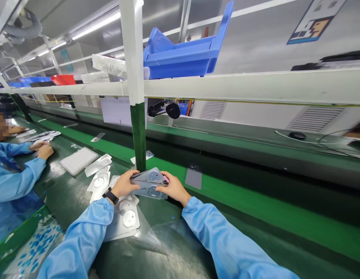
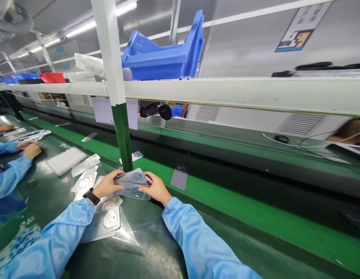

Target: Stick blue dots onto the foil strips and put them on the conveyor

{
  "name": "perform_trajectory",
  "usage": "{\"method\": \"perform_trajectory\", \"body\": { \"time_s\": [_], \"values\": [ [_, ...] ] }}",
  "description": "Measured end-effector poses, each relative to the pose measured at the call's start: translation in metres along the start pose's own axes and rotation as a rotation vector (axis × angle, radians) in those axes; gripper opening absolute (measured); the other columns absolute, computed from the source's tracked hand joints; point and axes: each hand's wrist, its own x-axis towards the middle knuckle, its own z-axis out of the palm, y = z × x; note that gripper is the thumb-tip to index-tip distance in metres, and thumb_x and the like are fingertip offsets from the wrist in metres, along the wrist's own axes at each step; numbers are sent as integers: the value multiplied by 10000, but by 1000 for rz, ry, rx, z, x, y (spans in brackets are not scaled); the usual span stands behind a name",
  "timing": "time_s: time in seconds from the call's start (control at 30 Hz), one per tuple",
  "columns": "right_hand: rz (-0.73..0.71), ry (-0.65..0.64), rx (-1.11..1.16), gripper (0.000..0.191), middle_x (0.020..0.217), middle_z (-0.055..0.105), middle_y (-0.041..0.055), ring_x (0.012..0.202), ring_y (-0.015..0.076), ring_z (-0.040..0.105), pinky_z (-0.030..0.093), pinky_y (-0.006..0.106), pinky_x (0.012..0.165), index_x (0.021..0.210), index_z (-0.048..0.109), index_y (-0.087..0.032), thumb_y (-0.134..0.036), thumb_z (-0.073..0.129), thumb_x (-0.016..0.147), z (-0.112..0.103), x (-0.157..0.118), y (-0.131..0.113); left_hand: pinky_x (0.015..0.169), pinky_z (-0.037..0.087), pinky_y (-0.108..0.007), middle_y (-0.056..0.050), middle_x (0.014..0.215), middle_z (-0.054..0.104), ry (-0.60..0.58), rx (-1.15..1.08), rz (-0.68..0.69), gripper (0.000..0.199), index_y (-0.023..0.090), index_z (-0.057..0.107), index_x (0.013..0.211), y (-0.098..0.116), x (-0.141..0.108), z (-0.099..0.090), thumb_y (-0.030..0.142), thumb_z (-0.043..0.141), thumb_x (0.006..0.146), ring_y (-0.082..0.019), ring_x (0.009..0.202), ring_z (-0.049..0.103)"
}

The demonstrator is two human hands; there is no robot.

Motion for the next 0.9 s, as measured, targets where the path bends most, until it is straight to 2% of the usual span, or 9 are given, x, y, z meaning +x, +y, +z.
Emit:
{"method": "perform_trajectory", "body": {
  "time_s": [0.13,0.23,0.37,0.47,0.57,0.67,0.77,0.9],
  "values": [
    [-86,3,-88,672,1202,640,85,1125,291,576,410,413,994,1187,616,-215,-197,799,541,-10,1,-9,899,492,-374,-24,1010,689,-19,47,-1,435,217,627,1021,6,1,4,151,666,592,-228,939,641],
    [-145,-38,-305,801,1213,627,90,1099,291,586,444,402,948,1338,518,-253,-176,772,583,-15,0,-20,895,489,-373,-31,1011,685,-19,90,6,391,215,620,1014,9,-2,6,155,630,628,-228,945,634],
    [-233,-124,-616,727,1144,640,102,1020,278,618,483,382,866,1411,437,-257,-270,690,729,-17,-9,-30,923,469,-389,-54,1046,667,-52,154,24,411,206,618,1019,15,-11,6,143,642,614,-244,986,615],
    [-285,-121,-754,770,1237,585,133,1045,292,609,502,393,829,1440,383,-234,-366,695,748,-19,-19,-35,914,470,-381,-47,1021,665,-106,194,37,418,204,625,1002,21,-17,5,121,667,595,-243,973,614],
    [-328,-171,-850,631,1283,548,138,991,287,632,524,400,784,1359,492,-235,-406,671,778,-18,-26,-37,911,467,-379,-47,1019,661,-145,229,47,412,198,618,1005,26,-19,5,102,668,608,-237,973,610],
    [-344,-169,-887,583,1311,522,163,973,281,640,532,408,785,1353,494,-200,-366,636,812,-16,-32,-33,910,467,-382,-58,1036,653,-162,260,56,434,193,605,1030,27,-19,7,89,674,614,-243,993,606],
    [-378,-146,-915,600,1386,452,178,1015,281,628,532,414,795,1395,439,-228,-287,619,825,-14,-39,-28,921,464,-384,-65,1073,647,-171,292,65,477,198,589,1075,28,-18,9,85,682,622,-245,1018,603],
    [-405,-212,-939,529,1391,454,164,1069,278,605,522,408,840,1330,509,-233,-223,619,812,-16,-46,-27,926,462,-376,-71,1089,647,-176,321,61,494,191,585,1095,30,-18,11,88,698,625,-244,1025,604]
  ]
}}
